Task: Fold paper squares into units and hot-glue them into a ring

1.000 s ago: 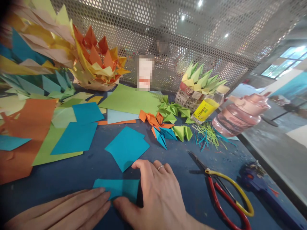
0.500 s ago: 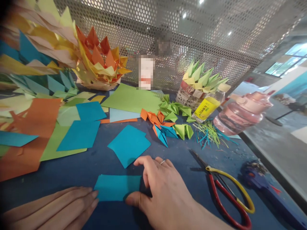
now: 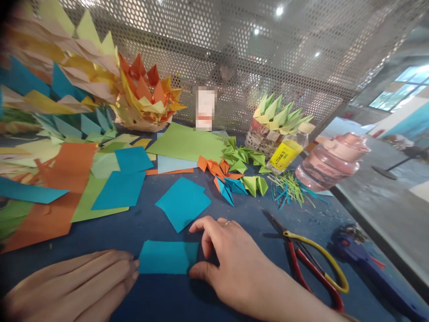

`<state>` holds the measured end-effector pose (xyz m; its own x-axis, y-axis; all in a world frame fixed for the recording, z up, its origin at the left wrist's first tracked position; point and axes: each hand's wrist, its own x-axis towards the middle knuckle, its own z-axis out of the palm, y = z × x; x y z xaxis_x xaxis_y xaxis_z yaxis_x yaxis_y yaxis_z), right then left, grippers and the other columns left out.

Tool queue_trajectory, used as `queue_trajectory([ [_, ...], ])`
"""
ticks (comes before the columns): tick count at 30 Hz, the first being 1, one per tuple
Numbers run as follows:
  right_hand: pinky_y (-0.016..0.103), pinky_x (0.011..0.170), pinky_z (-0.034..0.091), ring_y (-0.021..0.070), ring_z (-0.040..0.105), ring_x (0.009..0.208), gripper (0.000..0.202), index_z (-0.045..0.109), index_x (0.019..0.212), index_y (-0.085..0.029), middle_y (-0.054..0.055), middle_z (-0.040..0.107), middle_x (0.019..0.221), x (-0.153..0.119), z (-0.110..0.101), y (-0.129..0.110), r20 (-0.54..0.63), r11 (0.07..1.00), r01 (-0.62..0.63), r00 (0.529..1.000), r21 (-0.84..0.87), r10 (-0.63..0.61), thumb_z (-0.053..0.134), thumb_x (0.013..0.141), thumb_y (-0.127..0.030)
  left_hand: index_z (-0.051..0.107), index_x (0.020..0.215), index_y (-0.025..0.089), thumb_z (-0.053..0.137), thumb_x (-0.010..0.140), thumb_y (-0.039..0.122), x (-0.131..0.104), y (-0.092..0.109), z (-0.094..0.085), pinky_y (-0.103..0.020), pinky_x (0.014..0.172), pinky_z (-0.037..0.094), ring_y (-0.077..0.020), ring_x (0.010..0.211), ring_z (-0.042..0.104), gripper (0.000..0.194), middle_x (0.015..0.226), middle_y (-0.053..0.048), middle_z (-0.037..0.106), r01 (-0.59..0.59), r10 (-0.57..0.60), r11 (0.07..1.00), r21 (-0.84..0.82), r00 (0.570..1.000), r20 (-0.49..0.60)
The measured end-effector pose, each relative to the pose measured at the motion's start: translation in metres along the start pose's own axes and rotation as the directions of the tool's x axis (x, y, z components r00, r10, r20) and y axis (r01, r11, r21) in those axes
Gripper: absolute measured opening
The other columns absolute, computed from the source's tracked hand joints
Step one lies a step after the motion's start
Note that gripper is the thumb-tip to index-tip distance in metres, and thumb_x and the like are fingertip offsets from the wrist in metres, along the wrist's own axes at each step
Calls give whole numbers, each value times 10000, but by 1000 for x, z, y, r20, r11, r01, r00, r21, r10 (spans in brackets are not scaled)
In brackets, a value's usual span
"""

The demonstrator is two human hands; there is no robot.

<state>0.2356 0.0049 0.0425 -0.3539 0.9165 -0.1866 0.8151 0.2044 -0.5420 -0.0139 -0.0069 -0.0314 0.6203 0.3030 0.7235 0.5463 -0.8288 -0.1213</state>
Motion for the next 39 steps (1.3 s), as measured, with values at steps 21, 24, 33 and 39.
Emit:
queue_trajectory([
  [21, 278, 686, 412, 150, 550, 734, 261, 625, 1032, -219, -27, 603, 780, -3, 3, -6, -79, 989, 128, 988, -73, -133, 729, 812, -312, 572, 1069, 199, 376, 983, 196, 37, -17, -9, -298, 778, 541, -184, 928, 657, 214, 1020, -45, 662, 324, -281, 918, -229, 938, 202],
  [24, 305, 731, 422, 167, 555, 787, 242, 635, 994, -216, -9, 606, 839, -2, 13, -4, -156, 983, 162, 972, -82, -174, 756, 790, -265, 551, 1128, 227, 439, 959, 236, 35, -16, -6, -280, 790, 547, -183, 981, 651, 204, 1073, -37, 656, 347, -285, 902, -256, 926, 249],
  [33, 291, 754, 446, 157, 544, 825, 169, 584, 820, -197, 16, 593, 879, -4, 18, 2, -382, 901, 427, 822, -80, -423, 535, 856, -40, 542, 1174, 267, 565, 851, 260, 38, -11, -15, -309, 857, 547, -187, 1012, 645, 324, 1096, 0, 663, 333, -269, 884, -327, 936, 227],
  [39, 314, 786, 444, 174, 546, 857, 232, 572, 812, -202, 24, 629, 890, 0, 17, 6, -379, 860, 475, 773, -184, -508, 470, 840, 5, 522, 1197, 276, 630, 846, 271, 41, -12, -20, -294, 860, 524, -181, 1035, 628, 367, 1130, 11, 654, 295, -217, 878, -378, 947, 236],
])
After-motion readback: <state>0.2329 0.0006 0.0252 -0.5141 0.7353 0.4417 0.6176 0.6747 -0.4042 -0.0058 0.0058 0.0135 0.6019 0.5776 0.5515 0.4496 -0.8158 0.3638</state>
